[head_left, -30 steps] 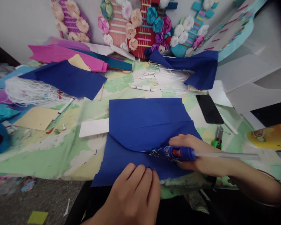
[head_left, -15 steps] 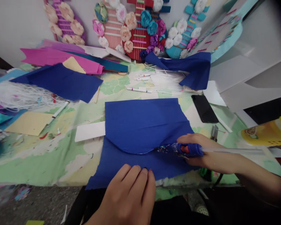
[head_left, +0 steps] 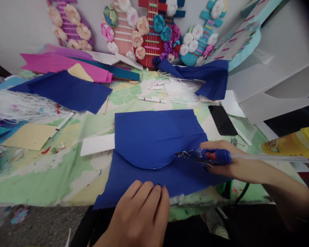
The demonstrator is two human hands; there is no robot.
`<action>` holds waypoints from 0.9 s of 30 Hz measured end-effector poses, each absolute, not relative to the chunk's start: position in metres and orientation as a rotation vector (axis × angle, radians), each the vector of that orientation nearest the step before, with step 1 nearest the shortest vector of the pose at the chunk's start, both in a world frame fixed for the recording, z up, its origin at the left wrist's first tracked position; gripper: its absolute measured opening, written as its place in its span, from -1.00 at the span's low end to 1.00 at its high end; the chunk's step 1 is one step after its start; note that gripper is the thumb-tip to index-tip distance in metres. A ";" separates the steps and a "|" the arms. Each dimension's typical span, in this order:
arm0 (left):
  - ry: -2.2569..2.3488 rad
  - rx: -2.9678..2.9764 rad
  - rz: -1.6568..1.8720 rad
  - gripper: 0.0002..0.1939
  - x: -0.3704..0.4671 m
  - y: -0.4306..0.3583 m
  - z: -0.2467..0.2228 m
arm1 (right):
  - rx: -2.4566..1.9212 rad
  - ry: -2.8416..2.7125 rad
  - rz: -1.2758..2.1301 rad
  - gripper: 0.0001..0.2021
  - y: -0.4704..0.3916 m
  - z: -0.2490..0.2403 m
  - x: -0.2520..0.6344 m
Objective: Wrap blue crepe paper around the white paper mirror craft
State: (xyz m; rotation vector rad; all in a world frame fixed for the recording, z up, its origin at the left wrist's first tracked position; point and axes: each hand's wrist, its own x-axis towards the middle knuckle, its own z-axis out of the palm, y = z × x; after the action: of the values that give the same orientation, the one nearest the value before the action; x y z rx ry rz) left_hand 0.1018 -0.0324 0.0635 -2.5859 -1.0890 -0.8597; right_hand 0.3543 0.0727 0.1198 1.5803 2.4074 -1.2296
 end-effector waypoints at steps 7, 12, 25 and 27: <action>-1.109 -2.585 -0.890 -0.71 0.104 -0.031 0.065 | 1.294 2.599 -1.311 -0.88 0.078 0.126 0.311; -1.123 -2.562 -0.913 -0.70 0.106 -0.032 0.065 | 1.157 2.671 -1.185 -0.84 0.084 0.116 0.278; -1.133 -2.529 -0.923 -0.69 0.105 -0.031 0.067 | 1.183 2.497 -1.166 -0.88 0.080 0.110 0.292; -1.145 -2.538 -0.913 -0.68 0.103 -0.031 0.066 | 1.246 2.457 -1.151 -0.87 0.079 0.111 0.300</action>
State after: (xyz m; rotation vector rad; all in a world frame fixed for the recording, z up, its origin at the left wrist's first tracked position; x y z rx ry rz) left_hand 0.1033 -0.0313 0.0660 -2.5378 -1.1447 -0.9133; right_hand 0.3000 0.0787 0.1113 1.2457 2.4572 -1.1509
